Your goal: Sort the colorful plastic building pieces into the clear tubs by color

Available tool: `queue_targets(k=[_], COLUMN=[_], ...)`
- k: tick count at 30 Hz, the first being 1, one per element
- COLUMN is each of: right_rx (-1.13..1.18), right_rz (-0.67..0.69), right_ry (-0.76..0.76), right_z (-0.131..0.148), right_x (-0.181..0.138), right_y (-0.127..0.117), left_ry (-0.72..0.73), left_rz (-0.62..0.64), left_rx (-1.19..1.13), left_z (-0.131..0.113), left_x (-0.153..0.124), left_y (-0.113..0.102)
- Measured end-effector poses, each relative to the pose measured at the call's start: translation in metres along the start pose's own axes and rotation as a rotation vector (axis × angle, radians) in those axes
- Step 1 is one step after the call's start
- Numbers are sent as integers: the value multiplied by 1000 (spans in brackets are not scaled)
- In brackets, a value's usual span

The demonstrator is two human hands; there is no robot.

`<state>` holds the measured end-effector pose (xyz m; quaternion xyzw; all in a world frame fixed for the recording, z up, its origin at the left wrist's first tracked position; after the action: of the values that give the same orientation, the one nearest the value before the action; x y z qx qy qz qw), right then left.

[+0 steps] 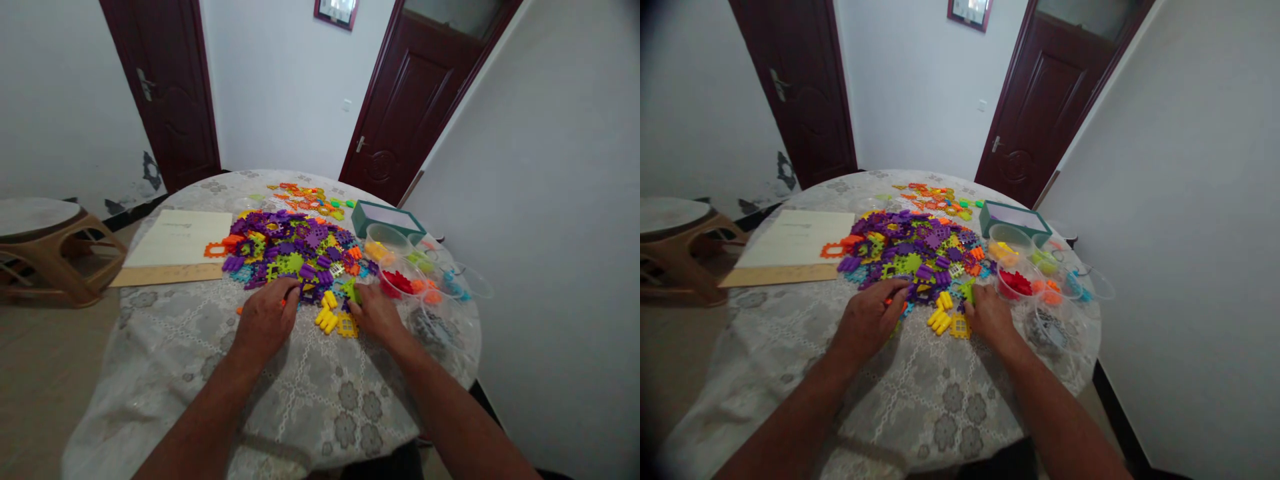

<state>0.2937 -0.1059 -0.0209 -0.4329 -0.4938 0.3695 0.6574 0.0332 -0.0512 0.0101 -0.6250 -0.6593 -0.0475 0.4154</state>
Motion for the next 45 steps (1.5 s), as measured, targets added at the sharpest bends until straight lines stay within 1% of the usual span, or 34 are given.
queue_targets(k=[3,4,5,6,7,10,11,12,13,14,15,17,20,21,22,23,25,27,29,30,33,35,37,40,43,45], right_rx=[169,259,364,489,633,1087,1198,1268,1297,1294,1272,1170,841,693,552,439,284,187,124,114,155,192,262,463,695,839], right_rz=[-177,-216,-220,-178,-94,294,396,459,490,490,455,325,0,-80,-127,-144,-92,-14,29,31,-24,-74,-147,-226,-181,-124], right_ry=[7,5,7,10,17,33,33,36,39,41,39,20,-40,-72,-104,-131,-151,-134,-114,-105,-76,-58,-20,60,46,43], right_z=[0,2,6,11,18,47,57,64,70,73,74,67,42,33,24,17,6,-1,-3,-4,-7,-7,-5,9,31,45], right_x=[-4,-6,-8,-10,-11,-15,-15,-13,-10,-6,-1,11,24,26,26,26,23,20,19,19,24,27,27,22,11,3], right_y=[-4,-8,-14,-19,-24,-34,-36,-37,-36,-35,-33,-30,-21,-17,-12,-6,5,13,16,16,14,12,9,5,5,7], left_ry=[-32,-60,-95,-132,-163,-180,-168,-161,-163,-180,-211,-304,-473,-524,-568,-606,-666,-716,-756,-773,-828,-869,-880,-783,-652,-618], left_rz=[19,34,56,84,115,207,236,262,279,282,266,192,93,76,62,51,27,3,-22,-32,-49,-47,-34,40,145,185], left_rx=[-44,-68,-97,-133,-177,-304,-335,-354,-358,-350,-333,-284,-281,-306,-336,-367,-426,-485,-540,-562,-625,-657,-640,-576,-550,-531], left_z=[-4,-5,-6,-7,-8,-11,-11,-11,-11,-9,-7,-2,6,9,11,12,14,14,13,12,11,11,11,11,10,8], left_x=[0,-1,-1,-1,-2,-3,-3,-3,-3,-2,-1,1,3,3,3,3,3,3,4,4,4,3,3,2,1,-2], left_y=[-1,-1,-1,0,0,2,3,3,3,2,1,-2,-5,-5,-5,-4,-1,3,6,7,10,12,11,9,10,12])
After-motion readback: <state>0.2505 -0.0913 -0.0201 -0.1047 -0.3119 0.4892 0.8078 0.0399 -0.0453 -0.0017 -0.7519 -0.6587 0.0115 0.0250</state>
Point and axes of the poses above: each hand's wrist, its own x-axis towards the middle knuckle, its own y-axis out of the palm, z = x × y, the point moved 2 cm from there along x, towards the middle knuckle, and after that the axes turned 14 degrees about -z, right-handed, at the moved point
